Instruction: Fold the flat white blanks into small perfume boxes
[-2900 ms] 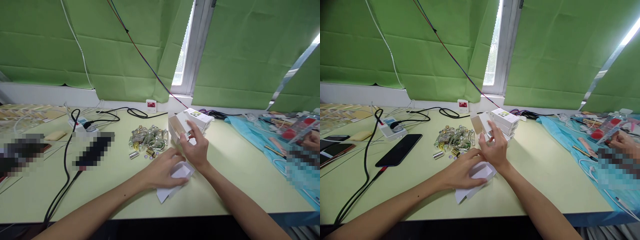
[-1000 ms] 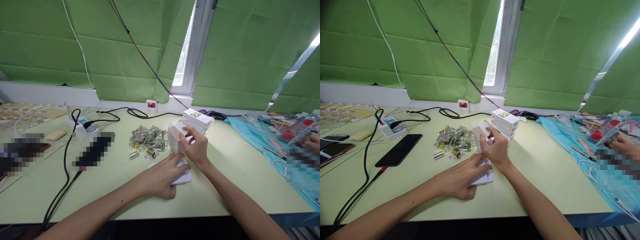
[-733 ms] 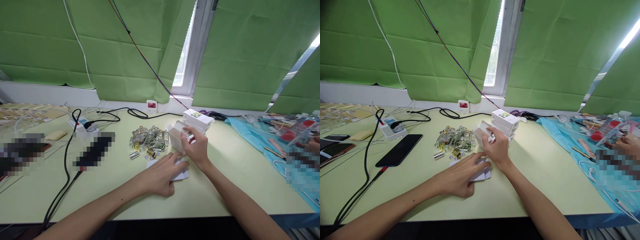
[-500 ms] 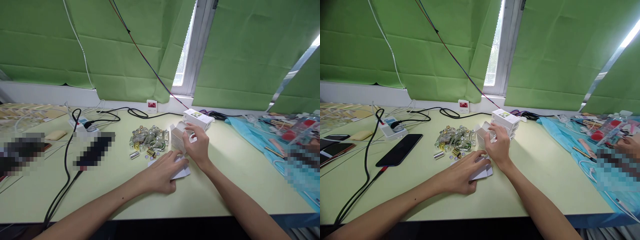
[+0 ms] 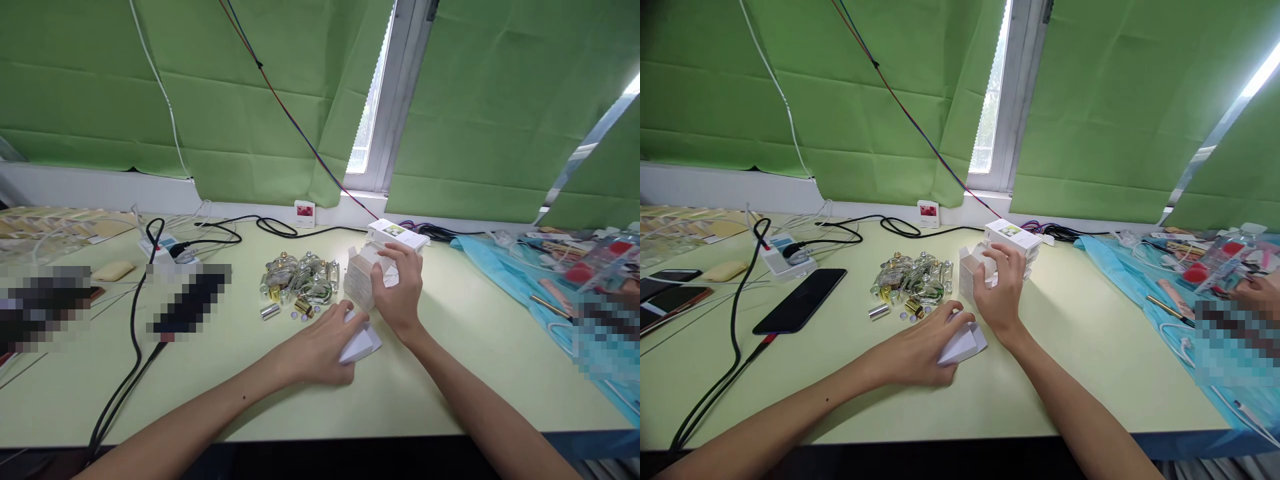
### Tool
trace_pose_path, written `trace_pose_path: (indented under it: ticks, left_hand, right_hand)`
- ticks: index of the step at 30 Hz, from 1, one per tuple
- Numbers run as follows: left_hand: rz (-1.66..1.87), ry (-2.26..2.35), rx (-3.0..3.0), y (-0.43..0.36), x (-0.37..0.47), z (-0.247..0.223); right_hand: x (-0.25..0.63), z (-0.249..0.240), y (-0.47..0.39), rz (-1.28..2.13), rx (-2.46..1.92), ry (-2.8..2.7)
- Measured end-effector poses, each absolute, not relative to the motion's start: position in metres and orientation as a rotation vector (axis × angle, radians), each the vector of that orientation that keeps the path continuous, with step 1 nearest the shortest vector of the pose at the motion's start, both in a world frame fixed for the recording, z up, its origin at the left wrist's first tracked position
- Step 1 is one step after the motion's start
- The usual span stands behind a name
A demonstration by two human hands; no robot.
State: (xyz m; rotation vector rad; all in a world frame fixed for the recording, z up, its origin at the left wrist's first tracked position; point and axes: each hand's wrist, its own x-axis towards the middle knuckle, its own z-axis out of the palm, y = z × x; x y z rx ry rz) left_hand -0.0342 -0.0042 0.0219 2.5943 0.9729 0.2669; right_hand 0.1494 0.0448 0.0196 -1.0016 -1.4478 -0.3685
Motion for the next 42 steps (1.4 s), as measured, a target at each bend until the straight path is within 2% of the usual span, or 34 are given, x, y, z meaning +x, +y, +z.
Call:
trace_pose_path:
  ticks: [12, 21, 31, 42]
  left_hand:
    - [0.359, 1.05, 2.461, -0.004, -0.035, 0.012]
    - [0.492, 0.895, 2.648, 0.003, -0.034, 0.013]
    - [0.95, 0.808, 2.886, 0.022, -0.041, 0.013]
    - [1.383, 1.066, 2.598, 0.025, -0.039, 0.011]
  right_hand:
    - [0.144, 0.02, 0.04, -0.397, -0.883, -1.445]
    - [0.145, 0.024, 0.038, -0.389, -0.832, -1.449]
    - [0.15, 0.029, 0.039, -0.349, -0.799, -1.471]
    - [0.148, 0.032, 0.036, -0.348, -0.674, -1.599]
